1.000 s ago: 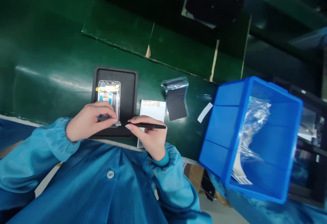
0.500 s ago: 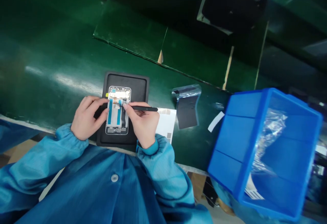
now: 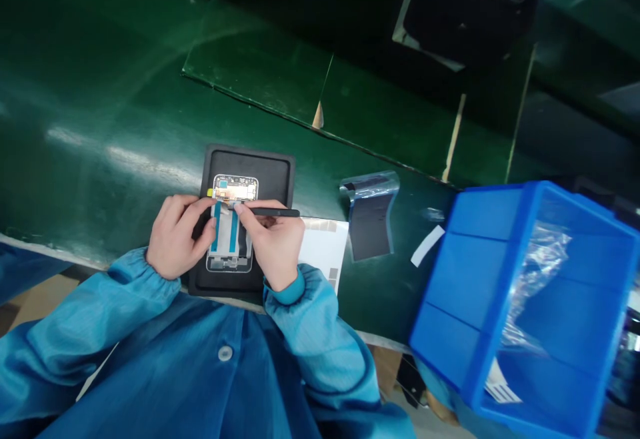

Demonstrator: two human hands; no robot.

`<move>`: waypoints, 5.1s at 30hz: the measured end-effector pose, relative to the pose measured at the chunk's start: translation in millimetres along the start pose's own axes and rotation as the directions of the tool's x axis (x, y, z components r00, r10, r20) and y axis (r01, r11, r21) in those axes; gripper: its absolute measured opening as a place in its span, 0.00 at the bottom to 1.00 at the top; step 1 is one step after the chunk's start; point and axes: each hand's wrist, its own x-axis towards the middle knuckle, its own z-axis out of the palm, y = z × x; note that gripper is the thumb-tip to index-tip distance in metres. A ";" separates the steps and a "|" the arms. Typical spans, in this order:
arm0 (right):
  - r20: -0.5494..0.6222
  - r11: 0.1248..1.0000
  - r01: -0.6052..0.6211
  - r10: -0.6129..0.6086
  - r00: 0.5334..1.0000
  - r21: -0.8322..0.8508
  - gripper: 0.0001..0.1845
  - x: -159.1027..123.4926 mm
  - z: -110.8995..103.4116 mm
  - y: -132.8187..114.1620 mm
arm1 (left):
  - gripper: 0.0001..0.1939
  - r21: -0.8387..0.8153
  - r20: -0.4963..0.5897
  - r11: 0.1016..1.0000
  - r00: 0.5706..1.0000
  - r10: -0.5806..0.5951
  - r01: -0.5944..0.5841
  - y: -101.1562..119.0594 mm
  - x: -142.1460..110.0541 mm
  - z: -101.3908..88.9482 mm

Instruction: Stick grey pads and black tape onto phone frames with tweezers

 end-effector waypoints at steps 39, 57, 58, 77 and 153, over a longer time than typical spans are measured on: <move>-0.026 0.999 -0.002 0.001 1.000 -0.042 0.08 -1.1 1.5 3.4 | 0.15 0.025 -0.007 0.999 1.000 0.029 -0.029 -0.9 -1.1 0.8; -0.005 0.998 0.013 -0.013 1.000 -0.054 0.08 -1.1 0.8 5.6 | 0.16 0.093 0.007 0.990 0.994 0.105 -0.105 -1.5 -0.3 -1.2; -0.006 0.998 0.011 -0.012 1.000 -0.054 0.08 -1.1 0.9 5.6 | 0.16 0.094 0.009 0.990 0.994 0.105 -0.106 -1.6 -0.4 -1.4; -0.038 0.999 0.011 -0.012 0.999 -0.035 0.08 -2.7 2.3 5.3 | 0.18 0.096 -0.018 0.992 0.997 0.080 -0.078 -0.9 -0.8 -0.2; -0.185 0.963 0.146 -0.105 0.977 0.227 0.10 -3.1 -173.0 13.4 | 0.15 0.153 0.127 0.980 0.981 -0.143 0.123 75.5 257.2 20.9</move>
